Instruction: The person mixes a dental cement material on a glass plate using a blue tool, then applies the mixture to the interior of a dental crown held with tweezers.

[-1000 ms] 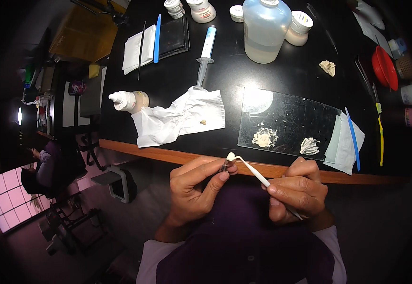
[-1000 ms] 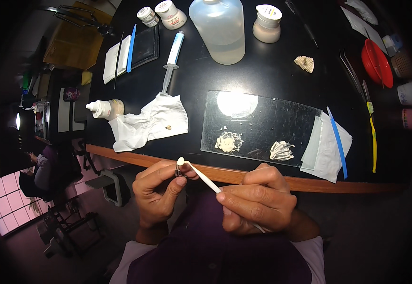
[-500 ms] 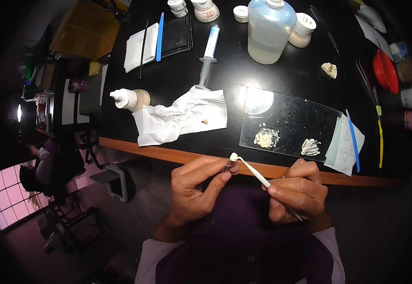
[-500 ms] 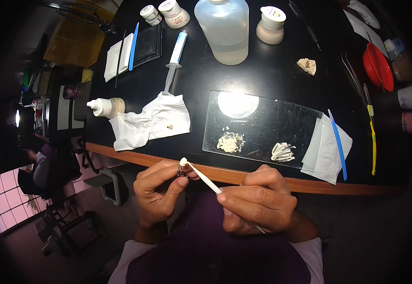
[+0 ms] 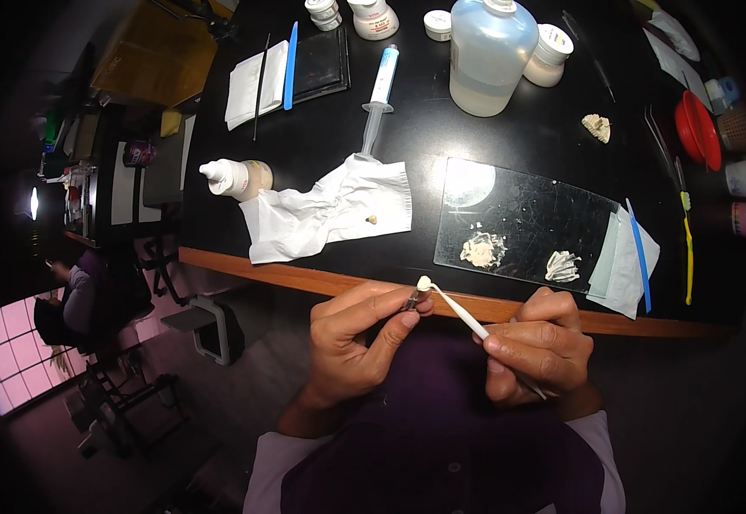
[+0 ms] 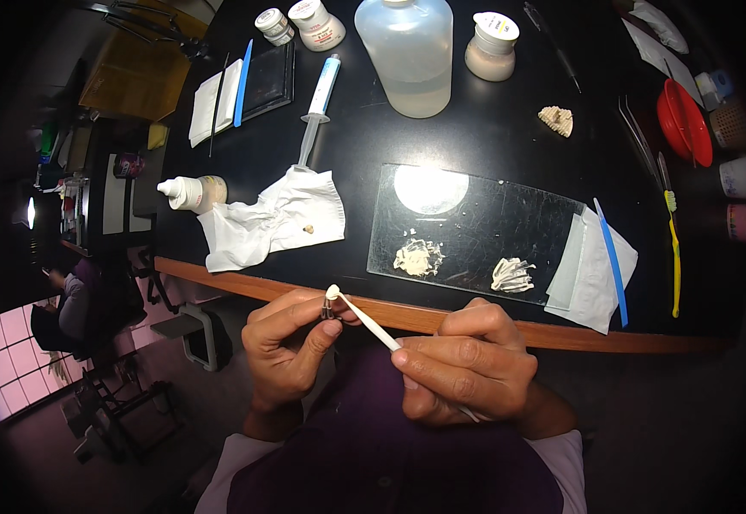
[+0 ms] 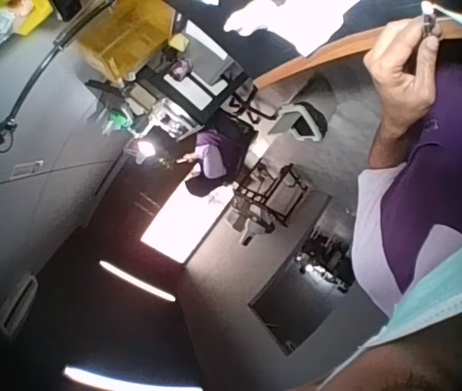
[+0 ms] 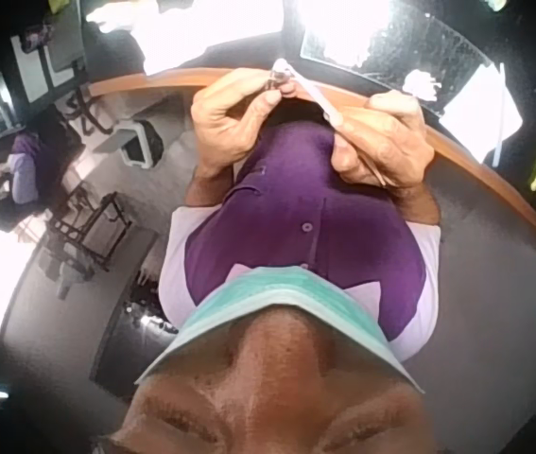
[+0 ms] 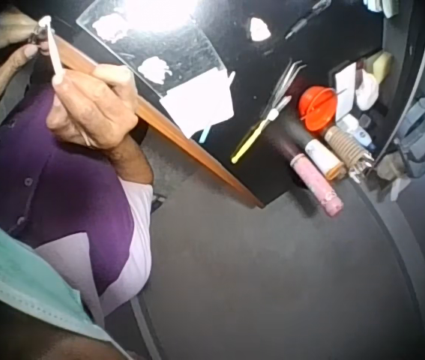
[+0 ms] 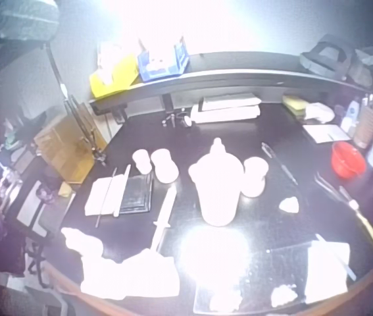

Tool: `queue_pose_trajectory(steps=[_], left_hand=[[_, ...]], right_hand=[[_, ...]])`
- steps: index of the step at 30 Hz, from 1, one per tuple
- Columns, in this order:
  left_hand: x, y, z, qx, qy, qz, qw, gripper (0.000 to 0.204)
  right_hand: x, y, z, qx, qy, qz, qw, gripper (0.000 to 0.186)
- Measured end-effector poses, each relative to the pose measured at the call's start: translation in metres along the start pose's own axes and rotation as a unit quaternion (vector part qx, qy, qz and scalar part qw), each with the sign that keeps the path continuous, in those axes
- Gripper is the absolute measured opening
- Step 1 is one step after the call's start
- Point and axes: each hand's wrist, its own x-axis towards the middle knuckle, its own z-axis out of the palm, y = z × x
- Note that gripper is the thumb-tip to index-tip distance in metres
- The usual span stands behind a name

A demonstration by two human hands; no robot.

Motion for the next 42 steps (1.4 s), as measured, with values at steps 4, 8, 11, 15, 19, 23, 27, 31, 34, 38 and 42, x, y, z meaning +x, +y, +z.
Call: queue_pose_trajectory(steps=[4, 8, 11, 15, 19, 23, 27, 31, 34, 38, 42], left_hand=[[0.0000, 0.0000, 0.0008, 0.001, 0.004, 0.001, 1.000, 0.017], [0.0004, -0.0016, 0.0007, -0.001, 0.003, -0.001, 1.000, 0.017], [0.0001, -0.0013, 0.0005, -0.002, 0.004, 0.003, 1.000, 0.017], [-0.0011, -0.0009, -0.0013, -0.030, 0.002, -0.015, 0.999, 0.018], [0.0004, 0.0030, -0.0022, -0.099, 0.009, -0.070, 0.993, 0.021], [0.0040, -0.0008, -0.0004, -0.050, 0.032, -0.033, 0.998, 0.023], [0.0026, 0.0012, 0.0005, -0.067, 0.037, -0.062, 0.995, 0.023], [0.0037, 0.0045, 0.0022, -0.122, 0.004, -0.089, 0.989, 0.024], [0.0004, 0.0002, 0.0024, -0.152, -0.007, -0.085, 0.985, 0.026], [-0.0026, -0.0034, 0.0026, -0.161, -0.013, -0.089, 0.983, 0.026], [-0.0028, -0.0021, 0.0032, -0.178, -0.018, -0.117, 0.977, 0.026]], right_hand=[[-0.0005, 0.0002, 0.0006, -0.003, 0.006, 0.002, 1.000, 0.018], [0.0006, 0.0004, -0.0007, -0.004, 0.003, 0.006, 1.000, 0.019], [0.0010, -0.0002, -0.0010, -0.010, 0.001, 0.008, 1.000, 0.019], [0.0001, 0.0005, -0.0012, -0.006, 0.007, 0.012, 1.000, 0.019], [0.0018, -0.0027, -0.0072, -0.014, 0.029, 0.029, 0.999, 0.021], [-0.0013, -0.0020, -0.0055, -0.011, 0.046, 0.029, 0.998, 0.022], [-0.0010, -0.0032, -0.0062, -0.015, 0.049, 0.033, 0.998, 0.023], [0.0030, -0.0030, -0.0048, -0.026, 0.046, 0.033, 0.998, 0.027], [0.0039, -0.0019, -0.0011, -0.023, 0.040, 0.030, 0.998, 0.029], [0.0049, -0.0007, -0.0018, -0.024, 0.005, 0.020, 1.000, 0.021], [0.0058, -0.0008, -0.0001, -0.030, 0.000, 0.018, 0.999, 0.021]])
